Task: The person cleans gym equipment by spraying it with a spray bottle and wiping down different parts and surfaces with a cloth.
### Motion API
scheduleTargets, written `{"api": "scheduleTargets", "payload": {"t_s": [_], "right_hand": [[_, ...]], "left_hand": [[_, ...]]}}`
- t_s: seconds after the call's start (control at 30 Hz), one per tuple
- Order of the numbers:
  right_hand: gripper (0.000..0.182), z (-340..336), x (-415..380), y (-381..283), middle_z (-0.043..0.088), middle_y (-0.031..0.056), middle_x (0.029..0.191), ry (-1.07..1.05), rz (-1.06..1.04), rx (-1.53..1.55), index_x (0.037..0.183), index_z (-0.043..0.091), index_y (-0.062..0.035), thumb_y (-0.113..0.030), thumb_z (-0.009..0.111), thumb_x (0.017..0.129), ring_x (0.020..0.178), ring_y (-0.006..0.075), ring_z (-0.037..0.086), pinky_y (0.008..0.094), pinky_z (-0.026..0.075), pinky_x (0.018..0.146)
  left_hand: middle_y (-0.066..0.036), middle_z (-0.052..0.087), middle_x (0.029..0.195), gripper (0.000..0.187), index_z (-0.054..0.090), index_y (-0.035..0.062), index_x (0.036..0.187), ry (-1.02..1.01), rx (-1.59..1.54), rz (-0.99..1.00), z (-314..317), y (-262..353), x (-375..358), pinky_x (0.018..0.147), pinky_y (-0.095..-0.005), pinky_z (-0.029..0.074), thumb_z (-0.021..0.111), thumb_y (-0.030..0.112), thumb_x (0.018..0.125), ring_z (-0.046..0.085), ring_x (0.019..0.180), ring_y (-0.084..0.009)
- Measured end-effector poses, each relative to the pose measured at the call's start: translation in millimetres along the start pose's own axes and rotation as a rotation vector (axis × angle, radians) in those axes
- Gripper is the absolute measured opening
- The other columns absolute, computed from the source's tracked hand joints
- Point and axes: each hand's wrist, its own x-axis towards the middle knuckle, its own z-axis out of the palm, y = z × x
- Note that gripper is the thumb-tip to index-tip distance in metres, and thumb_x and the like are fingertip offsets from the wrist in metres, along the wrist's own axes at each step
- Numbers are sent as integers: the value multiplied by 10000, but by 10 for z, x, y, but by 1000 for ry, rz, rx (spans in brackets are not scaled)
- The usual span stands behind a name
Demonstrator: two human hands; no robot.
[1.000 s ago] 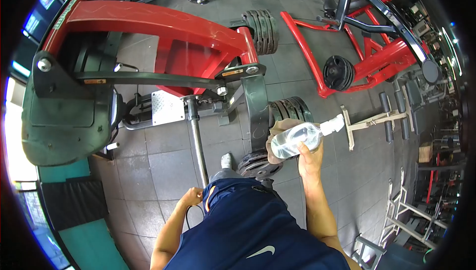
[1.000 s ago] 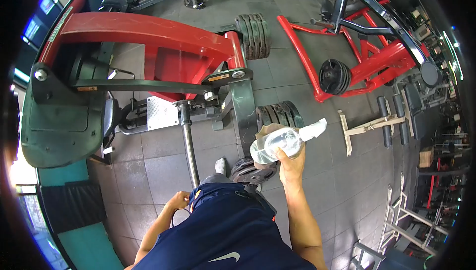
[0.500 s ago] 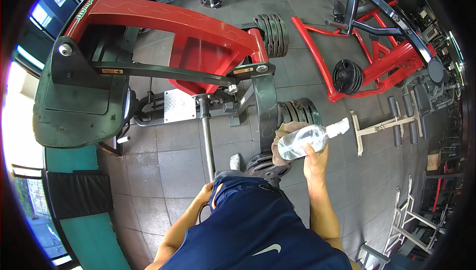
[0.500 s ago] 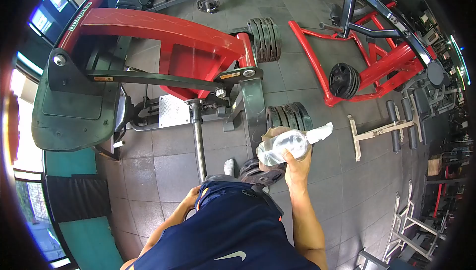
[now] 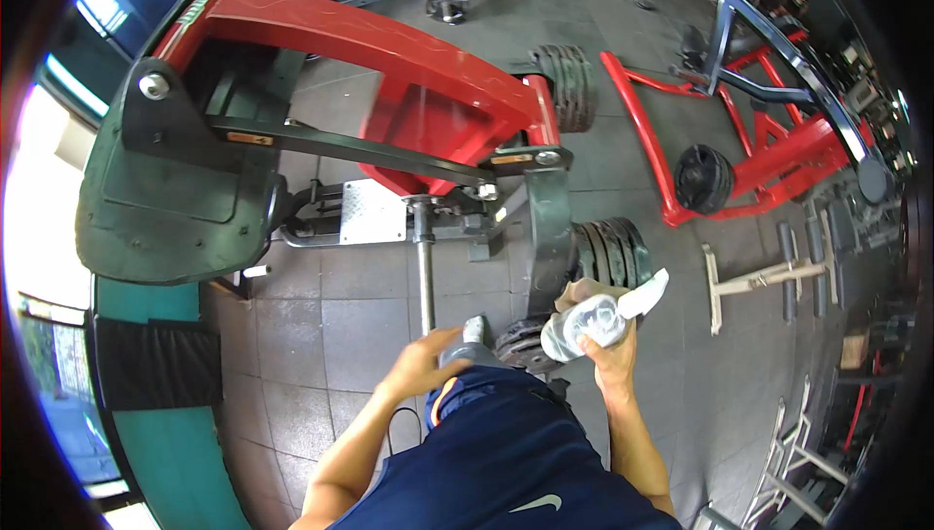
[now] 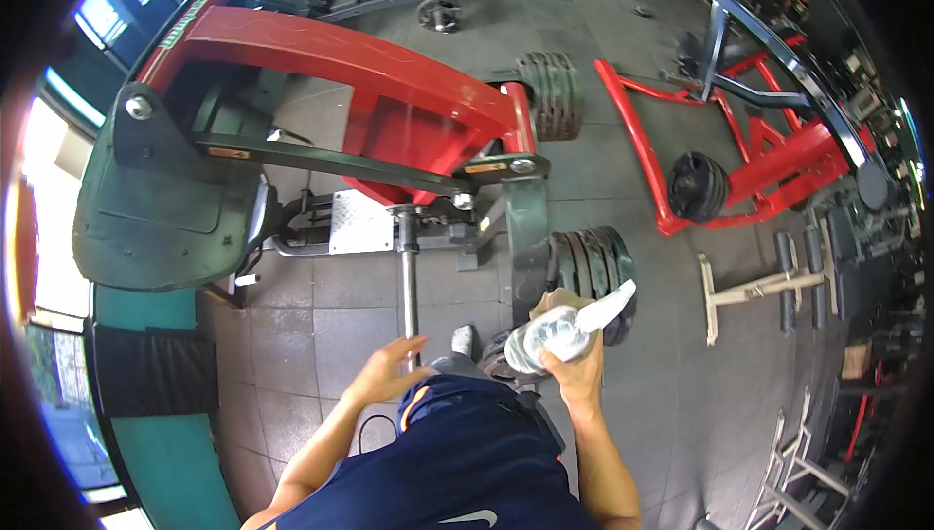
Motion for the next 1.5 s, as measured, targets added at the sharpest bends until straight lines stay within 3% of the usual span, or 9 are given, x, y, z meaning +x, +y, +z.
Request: {"api": "scheduleTargets", "payload": {"t_s": [0.13, 0.33, 0.5, 0.63, 0.73, 0.97, 1.17, 1.37, 1.5], "right_hand": [[906, 200, -26, -41, 582, 154, 1289, -158, 93, -172, 1381, 442, 12, -276, 908, 659, 1177, 248, 588, 393, 470, 1004], [911, -157, -261, 93, 564, 179, 1297, -186, 2, -333, 1370, 466, 11, -256, 914, 622, 1167, 317, 592, 421, 476, 967], [595, -1148, -489, -366, 686, 127, 993, -292, -13, -472, 1151, 601, 14, -266, 901, 721, 977, 262, 665, 384, 511, 843], [241, -2315, -950, -890, 686, 79, 696, -266, 61, -453, 999, 697, 6, -182, 770, 867, 586, 183, 643, 323, 515, 613], [229, -3179, -1263, -1158, 710, 101, 757, -305, 116, -495, 1035, 720, -21, -169, 753, 863, 617, 162, 650, 325, 508, 612], [166, -4283, -1577, -1730, 599, 125, 802, -334, -102, -724, 879, 617, -20, -76, 692, 743, 704, 315, 573, 393, 474, 677], [299, -4828, -1183, -1874, 622, 124, 821, -256, 97, -669, 993, 628, -13, -151, 756, 761, 737, 274, 616, 348, 496, 701], [373, -5158, -319, -1925, 662, 185, 839, -439, 251, -965, 1081, 623, -43, -107, 762, 741, 777, 365, 657, 408, 506, 690], [154, -5560, 510, -1455, 651, 208, 787, 38, -338, -1249, 890, 616, 10, -28, 697, 764, 742, 434, 641, 434, 492, 641]], "left_hand": [[-217, 419, 1531, 1002, 351, 25, 1531, 48, -135, 472, 181, 1064, 626, 1141, -470, 370, 854, 429, 763, 418, 1403, -398], [-176, 592, 1171, 578, 598, 1, 1281, -31, -75, 434, 780, 1548, 1036, 990, -463, 459, 784, 241, 790, 570, 1145, -370], [-182, 586, 1271, 505, 615, 16, 1279, -244, -196, 387, 1424, 1994, 1082, 1073, -447, 409, 691, 92, 785, 545, 1246, -349], [-288, 107, 1650, 450, 660, 11, 1184, -419, -163, 695, 2179, 2486, 1077, 1202, -553, 182, 698, 61, 739, 69, 1537, -455], [-318, 107, 1637, 329, 664, -17, 1049, -659, -173, 839, 2717, 2993, 1123, 1209, -568, 141, 687, 71, 733, -7, 1529, -480], [-250, 561, 1356, 513, 678, -32, 1191, -1076, -333, 771, 3984, 3620, 1437, 1220, -520, 203, 638, 51, 686, 227, 1504, -437], [-145, 634, 994, 326, 691, 16, 1018, -794, -164, 793, 4146, 3857, 1774, 867, -443, 475, 642, 130, 717, 584, 1002, -339], [-153, 622, 989, 255, 680, 1, 958, -456, -96, 718, 4100, 4028, 2143, 761, -439, 507, 685, 109, 728, 634, 897, -344], [-138, 580, 1046, 328, 671, -9, 1001, -267, 110, 788, 4187, 4241, 2630, 744, -472, 505, 724, 110, 701, 616, 935, -351]]}}
